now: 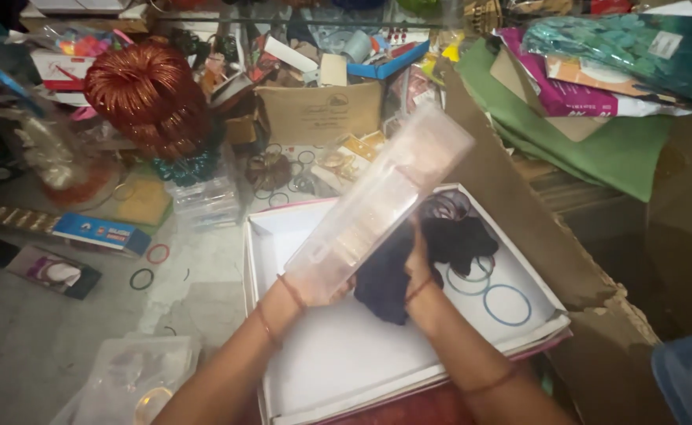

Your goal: Cleaning and organizing various bangles into plastic containers and a larger box.

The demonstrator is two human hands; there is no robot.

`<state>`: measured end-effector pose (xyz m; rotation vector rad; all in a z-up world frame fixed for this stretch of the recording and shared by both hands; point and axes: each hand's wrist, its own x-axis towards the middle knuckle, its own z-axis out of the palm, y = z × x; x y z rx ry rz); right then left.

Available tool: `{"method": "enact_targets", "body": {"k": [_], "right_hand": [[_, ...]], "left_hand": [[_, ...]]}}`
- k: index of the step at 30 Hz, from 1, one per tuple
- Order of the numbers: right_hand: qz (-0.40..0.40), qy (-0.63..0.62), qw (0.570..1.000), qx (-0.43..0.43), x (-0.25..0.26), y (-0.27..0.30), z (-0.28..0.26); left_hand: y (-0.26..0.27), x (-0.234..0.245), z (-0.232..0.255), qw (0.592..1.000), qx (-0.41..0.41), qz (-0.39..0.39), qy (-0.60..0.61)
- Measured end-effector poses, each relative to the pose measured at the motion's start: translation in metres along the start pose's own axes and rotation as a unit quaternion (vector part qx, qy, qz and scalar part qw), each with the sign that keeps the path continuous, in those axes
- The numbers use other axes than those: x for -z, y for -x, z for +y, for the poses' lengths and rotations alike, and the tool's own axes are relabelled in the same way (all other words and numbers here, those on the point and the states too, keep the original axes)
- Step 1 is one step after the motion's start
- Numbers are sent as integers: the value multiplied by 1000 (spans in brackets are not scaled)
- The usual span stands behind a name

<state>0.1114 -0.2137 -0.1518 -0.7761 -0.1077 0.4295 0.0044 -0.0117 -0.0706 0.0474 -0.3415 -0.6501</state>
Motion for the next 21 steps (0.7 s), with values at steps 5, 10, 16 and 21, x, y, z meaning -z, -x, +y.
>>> {"method": "enact_targets", "body": {"k": [5,10,16,21], "right_hand": [[-59,68,993,80,-76,60,-8],[7,-136,982,-134,-113,98,-48],[93,-96,979,-153,-1,90,-78],[56,130,990,-4,191,37,-119]], "left_hand": [[-19,-32,-5,922,-7,358,-149],[-25,-13,-12,896,-76,386,-203],[-28,-47,-14,807,-77,490,-322],[-15,-54,-7,726,-182,436,-500]]}}
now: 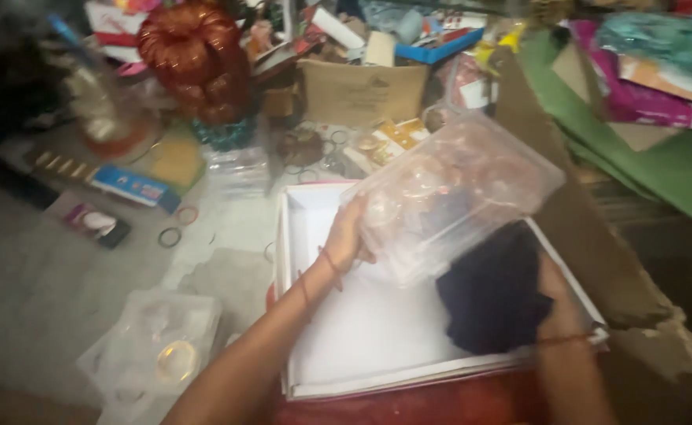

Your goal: Cleaning and organizing various bangles into plastic containers and a larger box.

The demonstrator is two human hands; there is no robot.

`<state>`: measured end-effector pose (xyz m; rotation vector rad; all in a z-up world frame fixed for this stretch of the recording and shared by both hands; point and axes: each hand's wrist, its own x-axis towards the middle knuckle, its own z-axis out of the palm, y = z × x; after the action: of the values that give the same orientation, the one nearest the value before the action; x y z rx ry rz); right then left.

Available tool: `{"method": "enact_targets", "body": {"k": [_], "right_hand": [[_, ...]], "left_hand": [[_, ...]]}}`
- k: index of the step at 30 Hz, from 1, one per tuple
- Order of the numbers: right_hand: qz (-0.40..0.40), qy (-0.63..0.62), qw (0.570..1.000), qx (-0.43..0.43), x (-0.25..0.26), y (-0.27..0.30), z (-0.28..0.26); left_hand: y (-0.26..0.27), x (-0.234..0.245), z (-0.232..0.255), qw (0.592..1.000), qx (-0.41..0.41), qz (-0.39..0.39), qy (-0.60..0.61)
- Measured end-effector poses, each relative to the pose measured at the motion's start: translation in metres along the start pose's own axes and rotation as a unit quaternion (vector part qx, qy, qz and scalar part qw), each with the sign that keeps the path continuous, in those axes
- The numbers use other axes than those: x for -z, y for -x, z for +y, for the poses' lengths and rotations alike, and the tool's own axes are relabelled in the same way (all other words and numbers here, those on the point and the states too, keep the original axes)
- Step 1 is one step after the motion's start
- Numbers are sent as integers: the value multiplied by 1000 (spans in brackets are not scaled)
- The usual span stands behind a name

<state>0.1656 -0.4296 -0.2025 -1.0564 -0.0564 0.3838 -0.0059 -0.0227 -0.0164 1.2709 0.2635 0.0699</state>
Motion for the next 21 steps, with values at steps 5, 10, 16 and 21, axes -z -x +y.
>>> {"method": "enact_targets", "body": {"k": [5,10,16,21], "right_hand": [[2,110,993,37,-31,34,-30],[-16,206,974,98,-224,98,-81],[-78,755,640,117,-300,100,-54],[-246,786,549,144,-282,60,-7]], "left_hand": [[30,18,31,975,-212,34,52],[83,105,42,950,-282,131,-8],[225,193,43,895,-241,367,76],[301,261,-31,816,-110,565,55]]}}
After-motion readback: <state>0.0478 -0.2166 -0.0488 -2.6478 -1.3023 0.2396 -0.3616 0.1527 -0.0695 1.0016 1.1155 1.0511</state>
